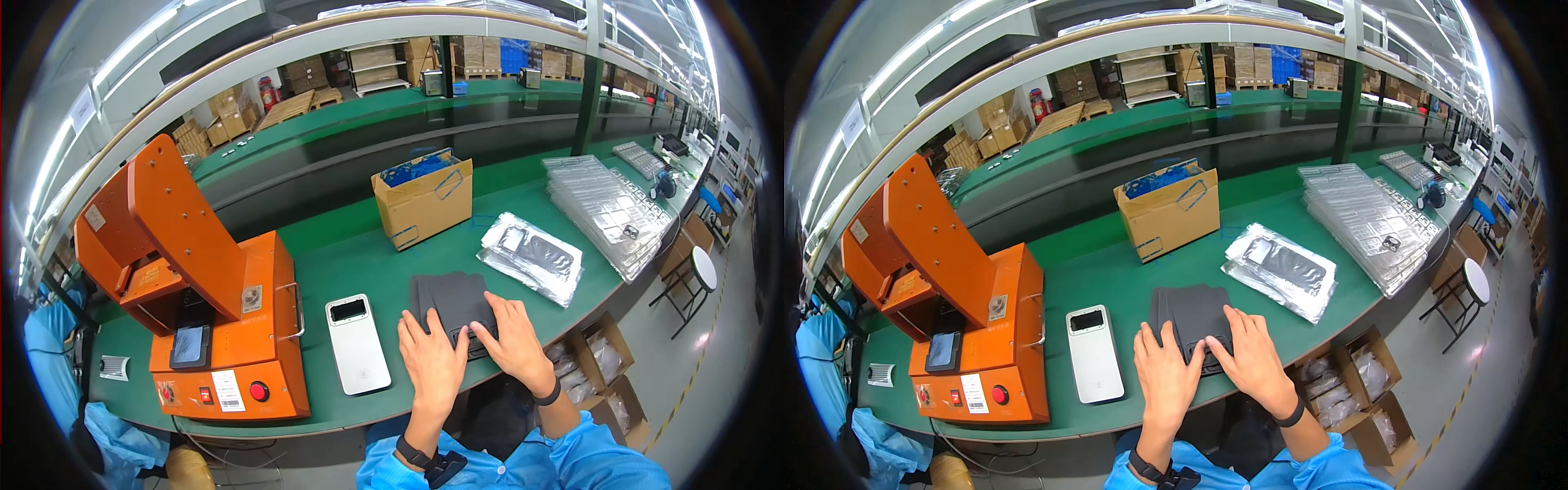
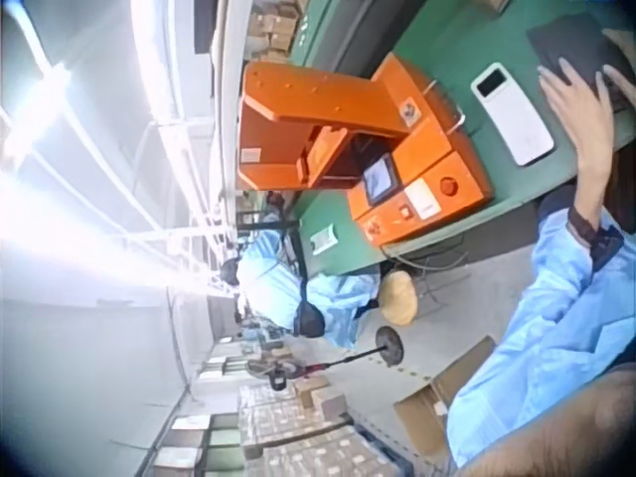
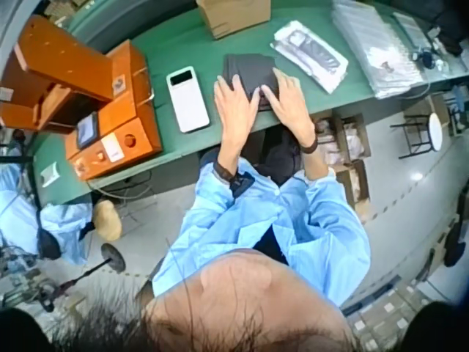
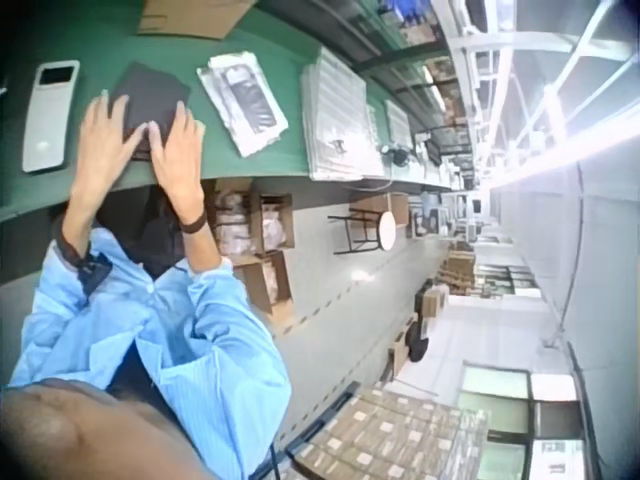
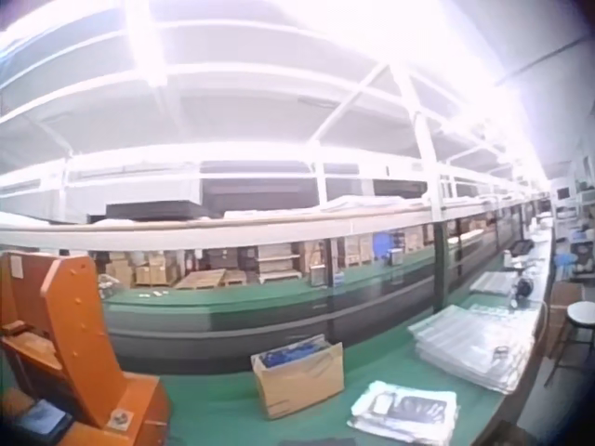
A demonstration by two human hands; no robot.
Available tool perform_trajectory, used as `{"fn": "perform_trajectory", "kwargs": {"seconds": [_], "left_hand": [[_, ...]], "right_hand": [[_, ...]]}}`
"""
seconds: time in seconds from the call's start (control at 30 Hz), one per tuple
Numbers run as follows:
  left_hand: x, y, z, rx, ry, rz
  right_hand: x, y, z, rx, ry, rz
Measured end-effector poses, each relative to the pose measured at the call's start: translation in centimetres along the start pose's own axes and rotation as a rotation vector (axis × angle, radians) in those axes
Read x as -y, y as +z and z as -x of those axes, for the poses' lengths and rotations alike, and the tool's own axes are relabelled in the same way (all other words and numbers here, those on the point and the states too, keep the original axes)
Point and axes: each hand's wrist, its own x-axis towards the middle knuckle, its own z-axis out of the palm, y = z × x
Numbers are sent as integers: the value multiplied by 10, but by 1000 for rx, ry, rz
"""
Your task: The person is sorting phone cases from boxes on the floor, inspecting them, and placing them into individual plastic bags on a workbench.
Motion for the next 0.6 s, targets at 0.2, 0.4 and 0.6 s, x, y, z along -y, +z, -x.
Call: {"fn": "perform_trajectory", "kwargs": {"seconds": [0.2, 0.4, 0.6], "left_hand": [[-9, -2, -6, 14, -53, 204], [-7, 2, -6, 44, -104, 358], [4, 0, -11, 86, -300, 593]], "right_hand": [[3, 12, -10, 3, 57, -207], [0, 17, -8, -14, 44, -191], [0, 15, -8, 9, 131, -290]]}}
